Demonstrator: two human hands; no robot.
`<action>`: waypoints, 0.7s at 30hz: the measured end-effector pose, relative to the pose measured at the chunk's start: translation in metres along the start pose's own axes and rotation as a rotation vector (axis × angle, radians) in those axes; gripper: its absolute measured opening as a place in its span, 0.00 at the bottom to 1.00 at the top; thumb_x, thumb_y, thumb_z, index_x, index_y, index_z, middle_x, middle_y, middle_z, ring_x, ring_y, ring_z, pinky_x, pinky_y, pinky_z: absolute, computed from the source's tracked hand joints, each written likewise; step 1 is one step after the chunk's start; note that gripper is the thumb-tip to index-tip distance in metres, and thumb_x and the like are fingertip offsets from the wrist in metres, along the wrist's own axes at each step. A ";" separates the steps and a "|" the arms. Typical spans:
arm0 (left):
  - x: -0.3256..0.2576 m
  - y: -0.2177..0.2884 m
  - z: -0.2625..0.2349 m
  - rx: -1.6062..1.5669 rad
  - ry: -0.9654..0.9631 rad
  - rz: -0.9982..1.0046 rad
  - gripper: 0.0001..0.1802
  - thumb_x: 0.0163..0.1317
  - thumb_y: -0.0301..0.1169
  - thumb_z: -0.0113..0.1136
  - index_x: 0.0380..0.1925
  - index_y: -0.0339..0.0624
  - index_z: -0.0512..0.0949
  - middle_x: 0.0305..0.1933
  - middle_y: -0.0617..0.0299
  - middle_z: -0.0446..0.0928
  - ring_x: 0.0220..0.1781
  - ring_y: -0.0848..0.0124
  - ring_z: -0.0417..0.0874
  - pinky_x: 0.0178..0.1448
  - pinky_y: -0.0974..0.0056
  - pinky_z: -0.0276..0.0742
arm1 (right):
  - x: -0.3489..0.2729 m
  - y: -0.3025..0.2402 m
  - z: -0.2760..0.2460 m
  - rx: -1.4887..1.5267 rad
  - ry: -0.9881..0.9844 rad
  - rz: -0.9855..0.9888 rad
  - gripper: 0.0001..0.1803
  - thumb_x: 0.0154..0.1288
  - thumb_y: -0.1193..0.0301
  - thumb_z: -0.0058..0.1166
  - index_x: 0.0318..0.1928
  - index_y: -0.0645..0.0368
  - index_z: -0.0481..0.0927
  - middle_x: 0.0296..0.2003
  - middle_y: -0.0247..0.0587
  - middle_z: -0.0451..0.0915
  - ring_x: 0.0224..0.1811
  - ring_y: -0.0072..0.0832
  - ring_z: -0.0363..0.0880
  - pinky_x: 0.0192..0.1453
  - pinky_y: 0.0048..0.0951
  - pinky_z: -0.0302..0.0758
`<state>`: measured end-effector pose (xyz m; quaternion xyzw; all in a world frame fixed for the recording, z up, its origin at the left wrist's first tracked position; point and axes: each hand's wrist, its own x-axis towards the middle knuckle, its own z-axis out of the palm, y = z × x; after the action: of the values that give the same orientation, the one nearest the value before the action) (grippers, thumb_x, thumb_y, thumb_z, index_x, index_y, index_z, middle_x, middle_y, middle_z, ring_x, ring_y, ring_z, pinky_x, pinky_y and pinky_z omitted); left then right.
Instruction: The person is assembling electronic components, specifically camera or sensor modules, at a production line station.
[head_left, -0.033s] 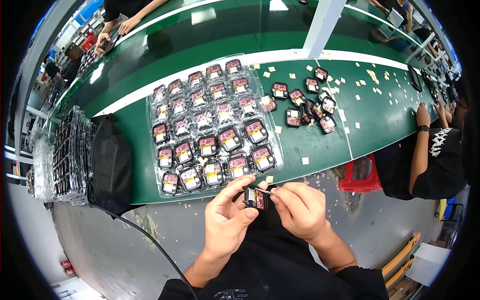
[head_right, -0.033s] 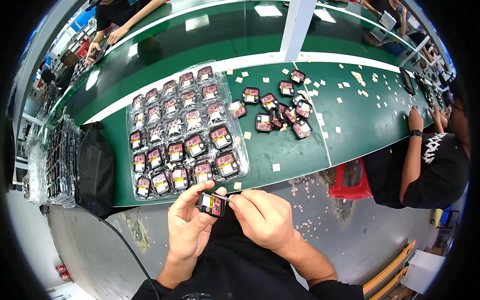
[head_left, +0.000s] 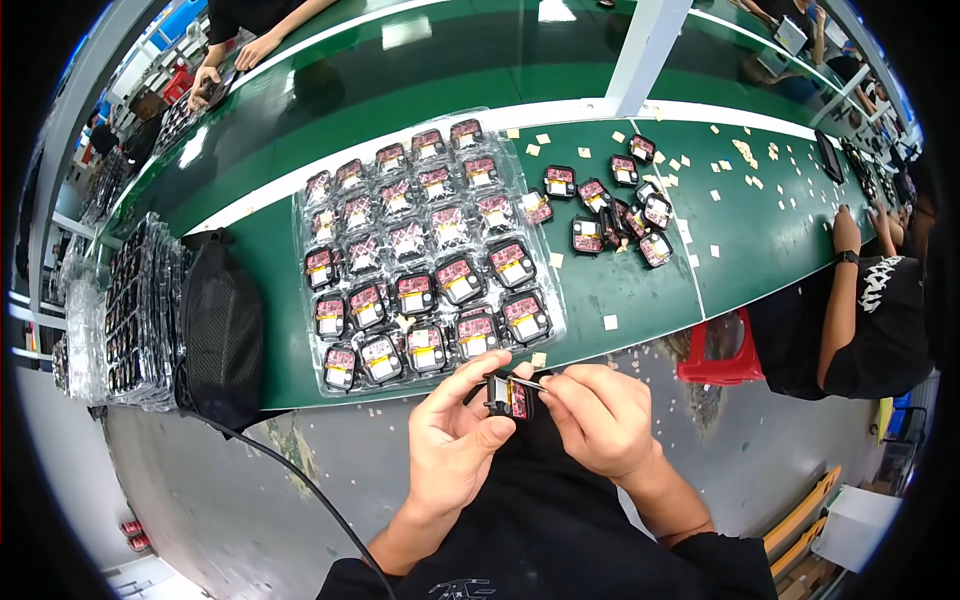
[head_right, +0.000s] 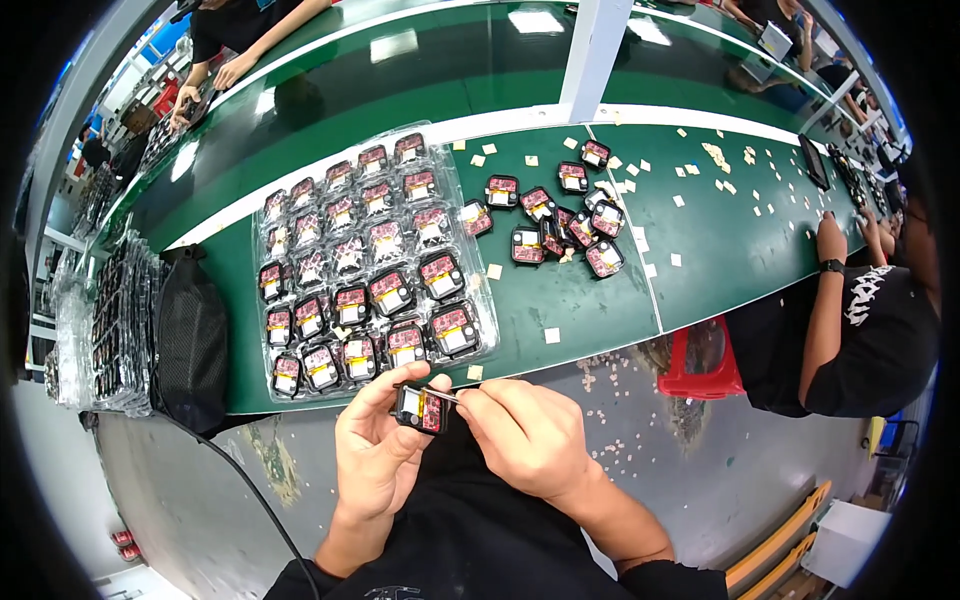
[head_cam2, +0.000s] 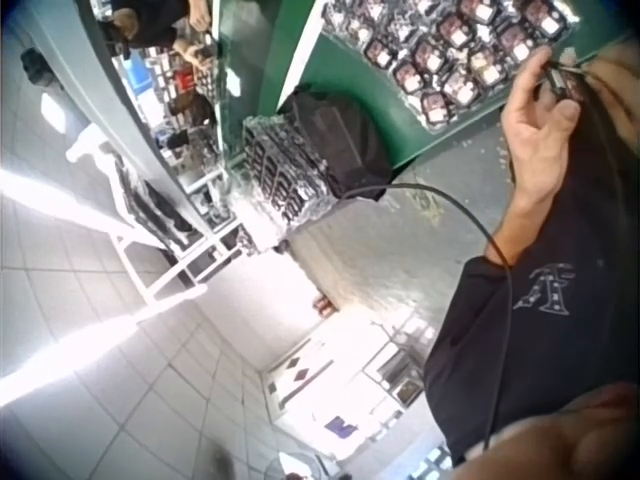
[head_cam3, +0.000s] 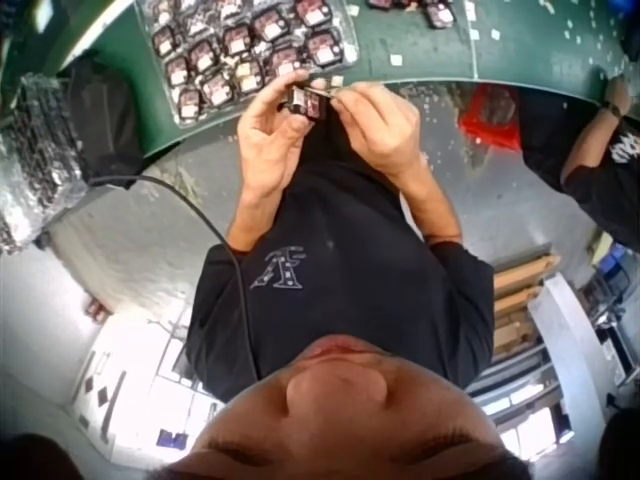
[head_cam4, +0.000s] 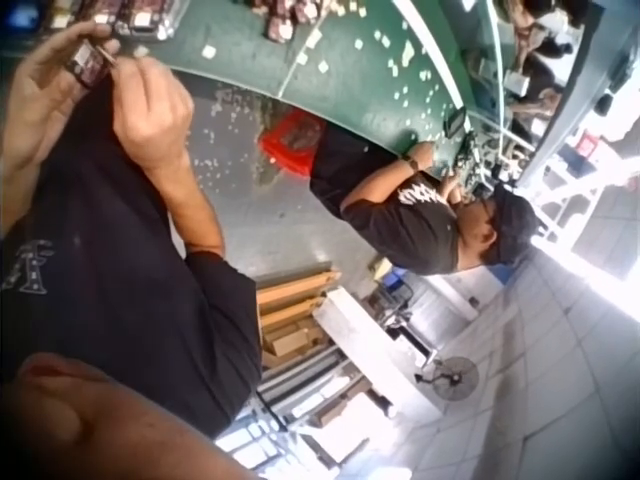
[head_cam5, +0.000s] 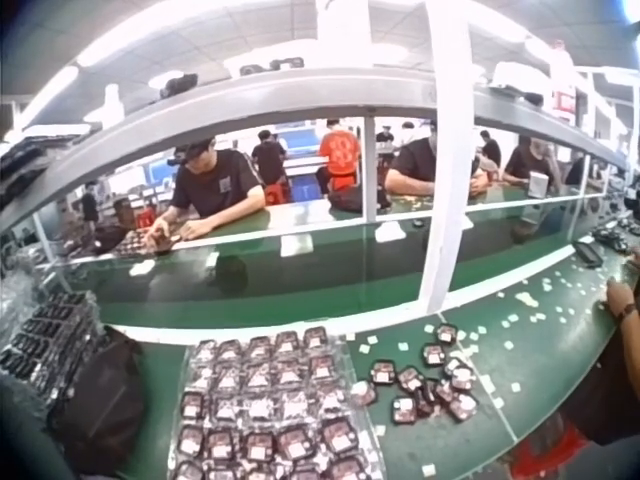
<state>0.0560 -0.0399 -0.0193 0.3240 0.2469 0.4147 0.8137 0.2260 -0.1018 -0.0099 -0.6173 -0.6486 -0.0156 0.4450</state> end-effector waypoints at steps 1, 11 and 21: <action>0.001 0.002 -0.001 0.036 -0.021 0.006 0.36 0.61 0.27 0.76 0.66 0.26 0.71 0.67 0.45 0.75 0.69 0.51 0.80 0.69 0.53 0.81 | 0.002 0.001 -0.001 -0.020 -0.031 -0.027 0.11 0.54 0.78 0.72 0.39 0.62 0.85 0.34 0.41 0.83 0.28 0.35 0.84 0.30 0.31 0.79; 0.012 0.033 -0.024 0.160 -0.056 0.185 0.34 0.59 0.29 0.78 0.62 0.30 0.74 0.60 0.43 0.81 0.65 0.52 0.82 0.71 0.51 0.77 | 0.023 0.063 0.009 -0.073 0.053 0.382 0.13 0.69 0.74 0.64 0.51 0.61 0.81 0.40 0.45 0.78 0.34 0.47 0.84 0.35 0.44 0.79; 0.076 0.088 -0.039 1.146 0.208 0.486 0.11 0.60 0.10 0.63 0.40 0.31 0.76 0.57 0.53 0.73 0.69 0.58 0.79 0.71 0.59 0.78 | 0.021 0.065 0.016 -0.350 -0.114 0.478 0.16 0.66 0.63 0.69 0.49 0.56 0.80 0.50 0.44 0.76 0.38 0.47 0.85 0.39 0.48 0.80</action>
<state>0.0252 0.0759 0.0091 0.7134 0.4269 0.4187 0.3654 0.2733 -0.0604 -0.0414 -0.8197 -0.4962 0.0125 0.2857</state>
